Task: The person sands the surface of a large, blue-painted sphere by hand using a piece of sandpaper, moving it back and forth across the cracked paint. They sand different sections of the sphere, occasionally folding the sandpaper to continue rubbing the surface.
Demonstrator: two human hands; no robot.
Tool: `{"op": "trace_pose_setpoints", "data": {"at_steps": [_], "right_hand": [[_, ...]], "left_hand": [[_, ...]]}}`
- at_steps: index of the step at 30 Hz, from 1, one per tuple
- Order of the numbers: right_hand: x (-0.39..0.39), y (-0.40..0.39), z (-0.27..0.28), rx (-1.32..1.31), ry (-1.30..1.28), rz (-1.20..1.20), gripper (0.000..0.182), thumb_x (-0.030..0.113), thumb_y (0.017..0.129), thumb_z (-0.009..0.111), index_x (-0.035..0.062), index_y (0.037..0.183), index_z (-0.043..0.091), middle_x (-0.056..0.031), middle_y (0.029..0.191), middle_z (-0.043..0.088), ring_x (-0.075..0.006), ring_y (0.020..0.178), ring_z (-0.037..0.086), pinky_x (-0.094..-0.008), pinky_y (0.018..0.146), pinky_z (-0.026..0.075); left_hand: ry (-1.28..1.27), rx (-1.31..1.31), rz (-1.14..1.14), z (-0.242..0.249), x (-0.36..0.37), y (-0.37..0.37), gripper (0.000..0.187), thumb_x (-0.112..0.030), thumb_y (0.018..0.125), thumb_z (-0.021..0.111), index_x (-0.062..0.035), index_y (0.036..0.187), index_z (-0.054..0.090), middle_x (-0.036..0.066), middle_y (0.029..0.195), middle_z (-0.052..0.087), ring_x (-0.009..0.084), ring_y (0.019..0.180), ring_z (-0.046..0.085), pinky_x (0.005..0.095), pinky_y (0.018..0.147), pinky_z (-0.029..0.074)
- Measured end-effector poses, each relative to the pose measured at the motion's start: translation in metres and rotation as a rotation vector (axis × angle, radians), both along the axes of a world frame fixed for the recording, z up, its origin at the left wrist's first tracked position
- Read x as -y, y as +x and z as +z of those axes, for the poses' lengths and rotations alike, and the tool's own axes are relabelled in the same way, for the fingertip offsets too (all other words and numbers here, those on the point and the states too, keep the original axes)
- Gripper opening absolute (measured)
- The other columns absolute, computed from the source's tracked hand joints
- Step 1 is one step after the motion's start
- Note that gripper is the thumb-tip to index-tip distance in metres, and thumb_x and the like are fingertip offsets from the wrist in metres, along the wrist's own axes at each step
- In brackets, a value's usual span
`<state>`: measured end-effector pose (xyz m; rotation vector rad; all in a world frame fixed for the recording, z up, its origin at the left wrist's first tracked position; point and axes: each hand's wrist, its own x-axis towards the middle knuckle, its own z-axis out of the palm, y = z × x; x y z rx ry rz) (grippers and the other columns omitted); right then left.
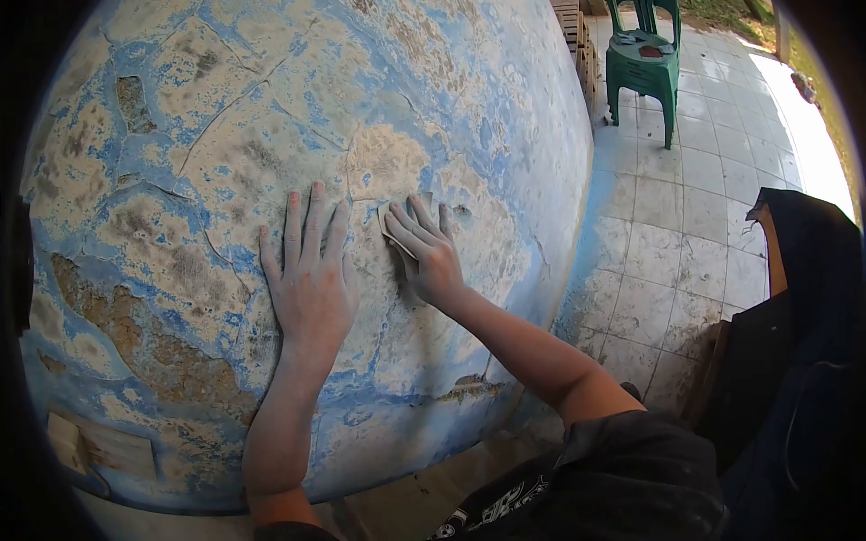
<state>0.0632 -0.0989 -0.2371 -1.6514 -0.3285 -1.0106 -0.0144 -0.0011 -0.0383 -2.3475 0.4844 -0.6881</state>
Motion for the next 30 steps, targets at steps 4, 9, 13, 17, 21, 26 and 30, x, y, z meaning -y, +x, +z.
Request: {"op": "trace_pose_setpoints", "data": {"at_steps": [4,9,13,17,21,26,30], "right_hand": [[-0.023,-0.041,-0.008,0.019,0.069,0.262,0.050,0.002,0.099,0.070,0.0060,0.148,0.068,-0.0178,0.160,0.061,-0.0420,0.157,0.047,-0.0647,0.131,0.026],[0.010,0.007,-0.005,0.018,-0.057,-0.044,0.048,0.006,0.103,0.067,0.0052,0.151,0.066,-0.0206,0.160,0.061,-0.0413,0.155,0.050,-0.0611,0.129,0.034],[-0.008,-0.017,0.010,0.035,0.048,0.056,0.046,0.004,0.102,0.068,0.0022,0.148,0.066,-0.0217,0.158,0.061,-0.0415,0.155,0.050,-0.0580,0.130,0.035],[0.006,-0.024,-0.012,0.054,-0.202,0.188,0.049,0.002,0.102,0.067,0.0017,0.151,0.065,-0.0224,0.159,0.060,-0.0411,0.156,0.049,-0.0573,0.130,0.035],[-0.001,-0.005,0.004,-0.031,0.030,0.019,0.049,0.001,0.103,0.067,0.0001,0.152,0.063,-0.0244,0.160,0.059,-0.0416,0.156,0.048,-0.0589,0.130,0.035],[-0.001,-0.029,-0.015,0.079,-0.165,0.193,0.049,0.001,0.103,0.065,0.0006,0.152,0.063,-0.0226,0.160,0.059,-0.0417,0.155,0.049,-0.0595,0.129,0.036],[0.004,-0.002,0.006,0.024,-0.032,0.015,0.049,0.002,0.102,0.065,-0.0002,0.151,0.063,-0.0232,0.161,0.059,-0.0420,0.155,0.050,-0.0591,0.129,0.037]], "left_hand": [[0.004,0.006,-0.005,-0.001,-0.001,0.001,0.068,-0.025,0.098,0.072,-0.0231,0.163,0.054,0.003,0.181,0.033,0.0253,0.170,0.023,0.0600,0.136,0.014],[-0.002,-0.010,-0.010,0.000,0.001,0.000,0.068,-0.023,0.098,0.072,-0.0230,0.163,0.054,0.002,0.181,0.033,0.0251,0.170,0.023,0.0596,0.136,0.014],[0.003,-0.018,-0.012,0.001,0.001,-0.002,0.068,-0.024,0.098,0.073,-0.0228,0.163,0.054,0.003,0.181,0.033,0.0253,0.170,0.024,0.0592,0.136,0.015],[0.031,-0.016,0.015,-0.001,0.000,0.000,0.069,-0.028,0.098,0.074,-0.0230,0.164,0.053,0.003,0.182,0.032,0.0251,0.170,0.023,0.0591,0.136,0.016],[0.076,-0.046,0.013,-0.005,-0.001,0.000,0.079,-0.036,0.095,0.080,-0.0234,0.166,0.049,0.002,0.182,0.030,0.0245,0.170,0.021,0.0587,0.136,0.016],[0.094,0.011,0.025,-0.006,-0.003,0.003,0.087,-0.039,0.092,0.084,-0.0227,0.168,0.047,0.002,0.182,0.030,0.0245,0.170,0.020,0.0572,0.137,0.015],[0.104,-0.008,0.043,-0.005,-0.001,-0.001,0.091,-0.042,0.090,0.086,-0.0217,0.169,0.045,0.002,0.183,0.030,0.0247,0.170,0.020,0.0566,0.137,0.015]]}}
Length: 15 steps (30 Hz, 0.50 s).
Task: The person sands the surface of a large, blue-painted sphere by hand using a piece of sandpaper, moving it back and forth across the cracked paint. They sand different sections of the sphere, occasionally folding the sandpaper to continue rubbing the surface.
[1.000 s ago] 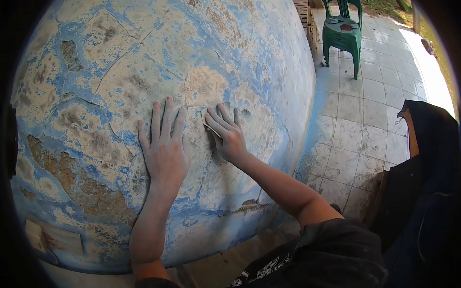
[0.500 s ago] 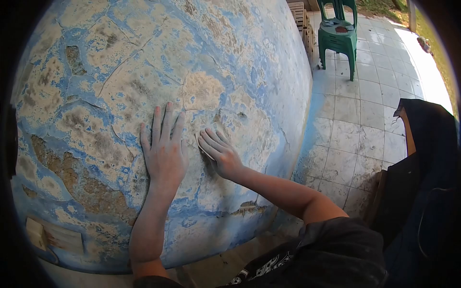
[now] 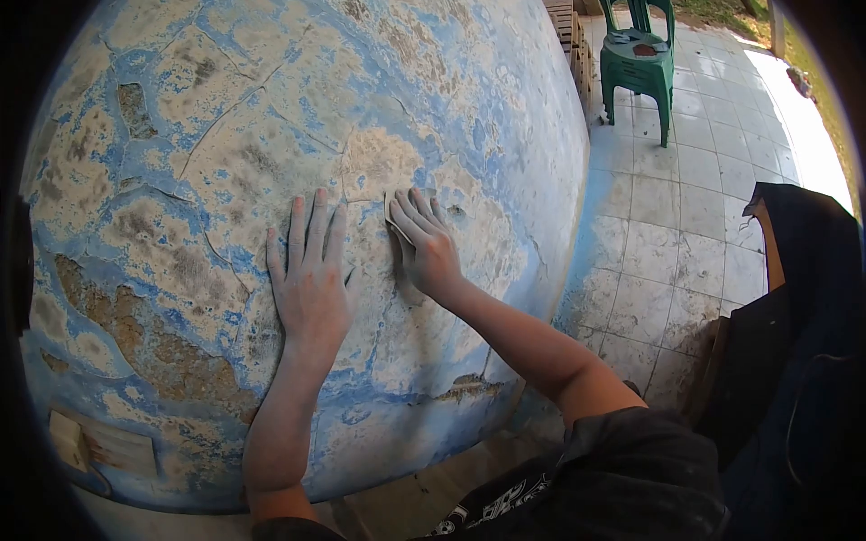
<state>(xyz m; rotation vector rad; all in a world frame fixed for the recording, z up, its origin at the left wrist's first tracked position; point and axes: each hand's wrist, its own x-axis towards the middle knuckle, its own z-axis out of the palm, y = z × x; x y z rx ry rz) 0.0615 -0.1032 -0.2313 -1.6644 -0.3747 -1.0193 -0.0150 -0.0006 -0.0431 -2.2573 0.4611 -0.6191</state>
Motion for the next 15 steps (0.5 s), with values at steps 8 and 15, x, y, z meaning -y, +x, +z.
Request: {"op": "trace_pose_setpoints", "data": {"at_steps": [8,15], "right_hand": [[0.004,-0.009,-0.006,0.004,-0.088,0.077,0.051,0.001,0.101,0.065,0.0001,0.152,0.062,-0.0246,0.160,0.058,-0.0429,0.155,0.049,-0.0582,0.130,0.035],[-0.013,-0.047,-0.007,-0.004,-0.062,0.212,0.051,0.001,0.101,0.065,-0.0002,0.152,0.062,-0.0235,0.161,0.057,-0.0427,0.156,0.048,-0.0604,0.131,0.032]], "left_hand": [[0.015,0.004,0.005,0.000,0.002,0.001,0.094,-0.041,0.088,0.087,-0.0222,0.169,0.045,0.002,0.182,0.030,0.0246,0.170,0.021,0.0571,0.137,0.015],[-0.028,-0.017,-0.041,0.001,-0.001,0.002,0.092,-0.041,0.087,0.088,-0.0219,0.168,0.047,0.001,0.182,0.031,0.0247,0.170,0.022,0.0562,0.137,0.016]]}}
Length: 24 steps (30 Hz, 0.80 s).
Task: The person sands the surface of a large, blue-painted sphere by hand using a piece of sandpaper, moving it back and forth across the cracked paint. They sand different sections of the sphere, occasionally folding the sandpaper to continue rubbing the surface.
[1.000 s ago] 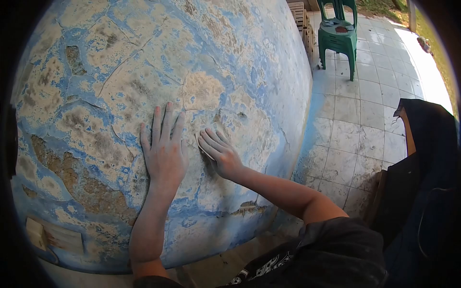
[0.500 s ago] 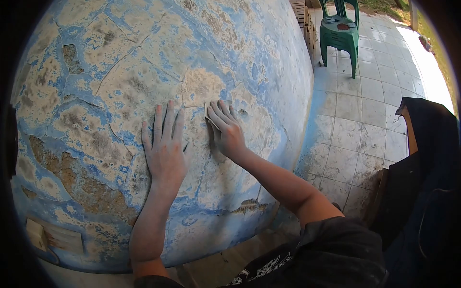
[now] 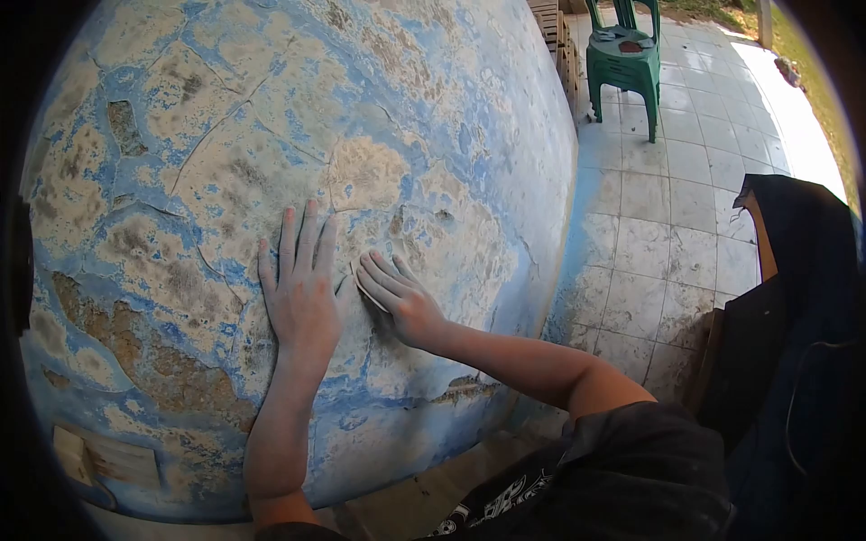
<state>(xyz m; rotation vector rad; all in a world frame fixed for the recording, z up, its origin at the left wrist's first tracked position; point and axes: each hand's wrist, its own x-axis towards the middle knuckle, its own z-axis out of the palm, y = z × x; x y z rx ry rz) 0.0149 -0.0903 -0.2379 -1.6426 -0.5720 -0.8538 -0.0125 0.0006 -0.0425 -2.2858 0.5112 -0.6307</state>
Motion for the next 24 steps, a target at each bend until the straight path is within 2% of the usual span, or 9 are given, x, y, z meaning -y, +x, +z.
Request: {"op": "trace_pose_setpoints", "data": {"at_steps": [2,5,7,10,13,17,19,21,24], "right_hand": [[0.008,0.012,-0.003,0.020,-0.076,0.024,0.050,0.002,0.102,0.064,-0.0001,0.151,0.062,-0.0228,0.161,0.058,-0.0426,0.156,0.048,-0.0605,0.131,0.032],[0.020,0.051,0.023,-0.091,0.138,-0.248,0.049,0.001,0.101,0.064,-0.0002,0.150,0.063,-0.0231,0.160,0.059,-0.0429,0.155,0.048,-0.0615,0.130,0.033],[0.006,0.046,0.028,-0.090,0.239,-0.199,0.051,0.000,0.100,0.065,0.0001,0.151,0.063,-0.0239,0.160,0.059,-0.0430,0.155,0.048,-0.0624,0.130,0.034],[-0.003,0.005,0.004,0.013,0.035,-0.029,0.055,-0.002,0.097,0.066,0.0012,0.152,0.062,-0.0228,0.160,0.059,-0.0398,0.156,0.049,-0.0627,0.128,0.037],[0.018,0.024,-0.006,0.066,-0.101,-0.085,0.055,-0.002,0.096,0.067,0.0001,0.151,0.062,-0.0238,0.160,0.059,-0.0397,0.156,0.049,-0.0611,0.129,0.037],[0.007,0.042,0.018,-0.096,0.140,-0.245,0.053,0.001,0.097,0.066,0.0010,0.151,0.063,-0.0226,0.160,0.060,-0.0395,0.156,0.049,-0.0562,0.130,0.037],[0.001,0.028,0.008,-0.066,0.145,-0.194,0.052,0.001,0.099,0.065,0.0004,0.150,0.063,-0.0226,0.160,0.060,-0.0411,0.155,0.050,-0.0574,0.129,0.038],[0.008,0.022,-0.008,0.036,-0.016,-0.065,0.049,-0.002,0.099,0.068,-0.0021,0.148,0.064,-0.0256,0.158,0.059,-0.0432,0.153,0.050,-0.0603,0.130,0.035],[0.025,0.047,0.010,-0.004,0.025,-0.136,0.047,-0.003,0.101,0.066,-0.0012,0.148,0.064,-0.0244,0.159,0.059,-0.0419,0.154,0.051,-0.0603,0.130,0.033]], "left_hand": [[0.004,0.009,0.001,0.000,0.000,-0.001,0.090,-0.041,0.087,0.088,-0.0215,0.166,0.049,0.001,0.181,0.033,0.0249,0.170,0.023,0.0552,0.137,0.017],[0.026,0.014,0.019,0.001,0.002,-0.002,0.091,-0.042,0.087,0.088,-0.0211,0.166,0.049,0.001,0.181,0.033,0.0252,0.170,0.022,0.0556,0.137,0.016],[0.029,0.028,0.006,-0.001,0.000,0.000,0.092,-0.042,0.087,0.089,-0.0213,0.167,0.049,0.001,0.181,0.032,0.0253,0.170,0.022,0.0555,0.137,0.016],[0.031,0.036,0.004,0.000,0.000,0.000,0.094,-0.043,0.086,0.089,-0.0216,0.167,0.048,0.001,0.182,0.032,0.0255,0.170,0.022,0.0554,0.137,0.016],[0.040,0.023,0.023,0.002,0.003,-0.002,0.094,-0.042,0.086,0.090,-0.0218,0.167,0.048,0.001,0.182,0.031,0.0255,0.170,0.022,0.0552,0.137,0.016],[0.031,0.003,0.033,0.002,0.004,-0.003,0.095,-0.041,0.085,0.090,-0.0219,0.168,0.047,0.001,0.182,0.031,0.0255,0.170,0.021,0.0548,0.137,0.016],[0.028,0.005,0.023,0.001,0.002,-0.002,0.095,-0.040,0.085,0.090,-0.0221,0.168,0.047,0.001,0.182,0.030,0.0254,0.170,0.021,0.0548,0.137,0.016],[0.024,0.013,0.019,0.001,0.001,-0.001,0.095,-0.040,0.085,0.090,-0.0224,0.168,0.047,0.001,0.182,0.030,0.0253,0.170,0.021,0.0547,0.137,0.016],[0.022,0.009,0.029,-0.001,0.002,-0.001,0.094,-0.040,0.086,0.090,-0.0230,0.168,0.047,0.001,0.182,0.030,0.0250,0.170,0.021,0.0547,0.137,0.016]]}}
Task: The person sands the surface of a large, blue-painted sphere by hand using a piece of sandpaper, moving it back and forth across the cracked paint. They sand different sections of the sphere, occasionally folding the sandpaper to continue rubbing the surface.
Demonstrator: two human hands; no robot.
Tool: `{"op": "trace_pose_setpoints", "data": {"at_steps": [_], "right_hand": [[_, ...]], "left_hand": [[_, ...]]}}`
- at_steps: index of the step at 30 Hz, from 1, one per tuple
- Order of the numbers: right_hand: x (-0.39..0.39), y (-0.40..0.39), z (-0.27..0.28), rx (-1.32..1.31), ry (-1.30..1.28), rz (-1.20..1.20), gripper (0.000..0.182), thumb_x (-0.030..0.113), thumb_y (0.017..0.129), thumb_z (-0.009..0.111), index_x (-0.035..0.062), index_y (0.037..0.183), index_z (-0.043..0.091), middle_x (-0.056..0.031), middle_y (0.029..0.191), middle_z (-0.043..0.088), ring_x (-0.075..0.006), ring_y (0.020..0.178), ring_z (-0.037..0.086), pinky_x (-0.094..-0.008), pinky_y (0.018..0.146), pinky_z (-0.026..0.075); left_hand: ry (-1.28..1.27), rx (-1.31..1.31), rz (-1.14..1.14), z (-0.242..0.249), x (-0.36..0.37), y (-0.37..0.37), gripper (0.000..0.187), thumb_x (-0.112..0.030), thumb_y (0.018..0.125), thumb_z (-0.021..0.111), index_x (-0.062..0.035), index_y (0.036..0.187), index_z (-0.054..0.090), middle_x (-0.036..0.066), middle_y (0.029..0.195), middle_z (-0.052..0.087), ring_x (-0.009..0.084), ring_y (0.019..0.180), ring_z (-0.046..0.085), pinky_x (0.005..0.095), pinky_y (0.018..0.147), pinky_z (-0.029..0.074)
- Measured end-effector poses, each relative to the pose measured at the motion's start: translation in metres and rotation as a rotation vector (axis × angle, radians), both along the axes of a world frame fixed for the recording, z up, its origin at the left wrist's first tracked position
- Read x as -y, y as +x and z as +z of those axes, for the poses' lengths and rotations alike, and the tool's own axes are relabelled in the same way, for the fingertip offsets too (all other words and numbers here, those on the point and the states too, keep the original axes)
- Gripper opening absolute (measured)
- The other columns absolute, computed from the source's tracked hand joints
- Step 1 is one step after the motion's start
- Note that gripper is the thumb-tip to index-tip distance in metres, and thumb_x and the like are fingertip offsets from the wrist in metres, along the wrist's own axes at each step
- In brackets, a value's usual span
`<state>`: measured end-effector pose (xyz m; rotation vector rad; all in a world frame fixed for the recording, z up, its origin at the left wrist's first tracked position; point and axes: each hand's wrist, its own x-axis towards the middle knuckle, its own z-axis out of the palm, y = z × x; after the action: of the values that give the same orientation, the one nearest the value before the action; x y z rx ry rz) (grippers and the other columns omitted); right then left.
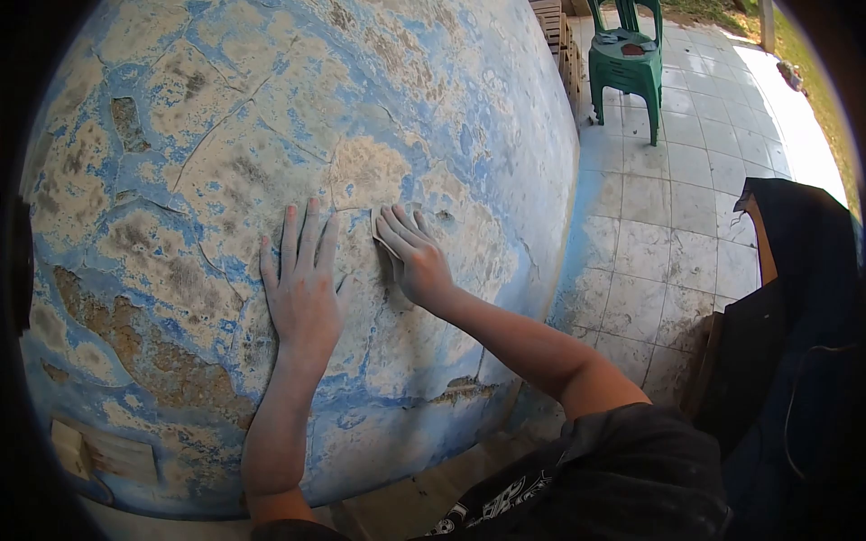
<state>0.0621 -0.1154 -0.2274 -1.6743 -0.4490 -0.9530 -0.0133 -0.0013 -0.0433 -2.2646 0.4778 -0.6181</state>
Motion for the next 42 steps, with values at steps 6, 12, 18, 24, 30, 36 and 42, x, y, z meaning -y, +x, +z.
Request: {"op": "trace_pose_setpoints", "data": {"at_steps": [6,12,18,24,30,36,42], "right_hand": [[-0.022,-0.032,-0.007,0.014,0.036,0.063,0.044,-0.001,0.103,0.065,-0.0038,0.147,0.064,-0.0267,0.158,0.059,-0.0461,0.152,0.051,-0.0607,0.129,0.034],[-0.018,-0.006,0.021,-0.090,0.148,-0.071,0.047,0.003,0.104,0.064,-0.0027,0.150,0.062,-0.0272,0.160,0.057,-0.0460,0.153,0.050,-0.0584,0.129,0.037],[-0.015,-0.020,-0.009,0.053,-0.033,0.058,0.050,-0.001,0.102,0.064,0.0006,0.152,0.062,-0.0250,0.161,0.057,-0.0432,0.154,0.050,-0.0557,0.128,0.041],[-0.035,-0.012,0.026,-0.021,0.283,-0.035,0.049,-0.003,0.096,0.068,0.0003,0.145,0.069,-0.0242,0.156,0.062,-0.0420,0.152,0.052,-0.0522,0.127,0.043],[-0.008,-0.003,0.016,0.044,0.079,-0.025,0.047,-0.005,0.097,0.067,-0.0001,0.144,0.069,-0.0232,0.154,0.064,-0.0408,0.149,0.056,-0.0493,0.123,0.049],[-0.011,-0.013,0.067,-0.110,0.238,-0.019,0.042,-0.001,0.102,0.068,-0.0030,0.145,0.067,-0.0276,0.154,0.062,-0.0434,0.149,0.054,-0.0458,0.119,0.051],[-0.019,-0.014,0.038,0.009,0.136,0.000,0.040,0.001,0.105,0.066,-0.0038,0.144,0.068,-0.0284,0.155,0.061,-0.0413,0.151,0.054,-0.0448,0.119,0.051]], "left_hand": [[0.008,0.014,-0.004,-0.001,-0.001,0.003,0.095,-0.042,0.086,0.090,-0.0243,0.168,0.047,0.001,0.182,0.030,0.0246,0.170,0.021,0.0554,0.137,0.016],[0.019,-0.004,0.004,-0.001,-0.001,0.000,0.094,-0.043,0.087,0.089,-0.0239,0.169,0.046,0.001,0.182,0.030,0.0246,0.170,0.021,0.0556,0.137,0.015],[0.021,0.018,-0.012,0.000,0.000,0.002,0.092,-0.041,0.088,0.088,-0.0232,0.168,0.047,0.001,0.182,0.030,0.0243,0.170,0.021,0.0554,0.137,0.016],[0.008,-0.006,-0.015,0.003,0.000,0.001,0.089,-0.041,0.088,0.087,-0.0228,0.167,0.048,0.001,0.182,0.030,0.0238,0.170,0.021,0.0540,0.137,0.017],[0.047,0.009,-0.023,0.006,-0.004,-0.003,0.086,-0.042,0.088,0.085,-0.0233,0.165,0.051,0.001,0.182,0.032,0.0229,0.170,0.023,0.0527,0.137,0.019],[0.124,-0.066,-0.128,0.027,-0.037,-0.022,0.065,-0.041,0.099,0.071,-0.0199,0.160,0.058,0.004,0.176,0.043,0.0239,0.165,0.034,0.0510,0.135,0.025],[0.182,-0.115,-0.121,0.051,-0.043,-0.027,0.058,-0.036,0.103,0.065,-0.0189,0.158,0.060,0.004,0.176,0.044,0.0237,0.164,0.036,0.0511,0.134,0.026]]}}
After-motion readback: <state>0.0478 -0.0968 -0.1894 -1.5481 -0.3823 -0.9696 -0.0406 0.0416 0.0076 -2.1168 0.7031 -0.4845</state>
